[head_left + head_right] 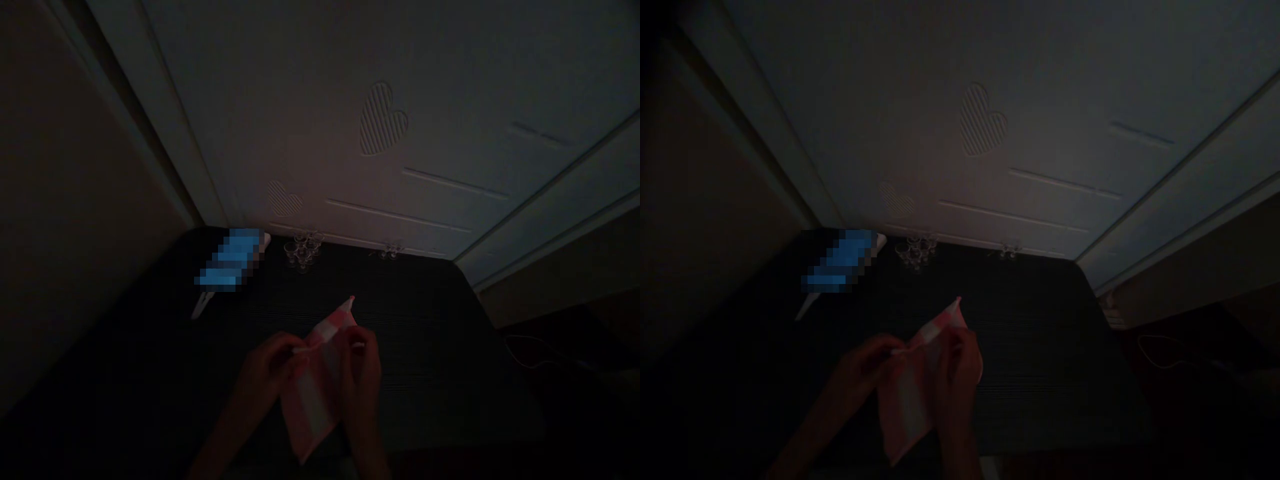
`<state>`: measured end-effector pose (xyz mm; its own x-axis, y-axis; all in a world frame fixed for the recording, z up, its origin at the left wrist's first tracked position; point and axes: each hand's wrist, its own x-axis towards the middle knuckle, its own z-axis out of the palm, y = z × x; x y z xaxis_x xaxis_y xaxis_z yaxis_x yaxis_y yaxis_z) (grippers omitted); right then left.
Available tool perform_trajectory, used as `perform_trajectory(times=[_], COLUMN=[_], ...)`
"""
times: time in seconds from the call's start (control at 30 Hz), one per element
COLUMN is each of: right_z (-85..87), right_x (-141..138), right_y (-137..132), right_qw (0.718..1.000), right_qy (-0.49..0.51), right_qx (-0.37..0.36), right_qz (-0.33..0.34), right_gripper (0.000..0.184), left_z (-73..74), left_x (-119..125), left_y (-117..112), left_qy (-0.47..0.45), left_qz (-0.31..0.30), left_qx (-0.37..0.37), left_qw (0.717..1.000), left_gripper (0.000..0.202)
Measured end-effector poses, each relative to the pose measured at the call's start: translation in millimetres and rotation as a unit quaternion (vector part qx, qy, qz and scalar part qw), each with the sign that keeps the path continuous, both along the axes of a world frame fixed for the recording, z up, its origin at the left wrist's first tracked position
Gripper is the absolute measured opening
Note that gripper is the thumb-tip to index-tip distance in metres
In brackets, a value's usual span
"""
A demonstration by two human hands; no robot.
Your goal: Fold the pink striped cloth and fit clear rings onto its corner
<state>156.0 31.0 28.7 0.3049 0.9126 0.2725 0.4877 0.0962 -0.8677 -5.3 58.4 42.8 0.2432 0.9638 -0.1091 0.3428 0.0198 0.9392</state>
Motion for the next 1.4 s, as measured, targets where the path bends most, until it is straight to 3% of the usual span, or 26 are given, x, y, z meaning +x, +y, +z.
perform_trajectory(times=[0.13,0.3,0.53,0.67,0.8,0.97,1.1,1.4], right_z=[10.8,12.9,6.2,4.1,1.9,-0.4,-2.3,15.5], right_x=[8,19,8,-6,-5,3,5,4], right_y=[11,17,-6,-14,-11,-5,-4,3], right_qw=[0.986,0.963,0.977,0.982,0.992,0.985,0.976,0.959], right_qy=[-0.159,-0.264,-0.193,-0.116,-0.060,-0.110,-0.139,-0.219], right_qx=[0.036,0.019,-0.018,-0.048,-0.058,-0.009,-0.011,-0.026], right_qz=[0.029,0.048,0.094,0.139,0.099,0.131,0.165,0.178], right_gripper=[0.039,0.023,0.007,0.009,0.010,0.023,0.027,0.031], left_z=[-0.3,-7.3,-15.1,-16.4,-13.5,-6.5,-3.1,-15.6], left_x=[0,2,4,5,3,1,-1,-8], left_y=[0,-2,-9,-9,-8,-10,-13,-6], left_qy=[-0.002,-0.004,-0.026,-0.046,-0.034,-0.008,0.006,-0.091], left_qz=[-0.029,-0.018,0.044,0.056,0.038,-0.027,-0.037,0.037], left_qx=[0.049,0.057,0.011,-0.007,0.000,0.062,0.063,-0.087], left_qw=[0.998,0.998,0.999,0.997,0.999,0.998,0.997,0.991], left_gripper=[0.019,0.021,0.017,0.017,0.016,0.019,0.020,0.018])
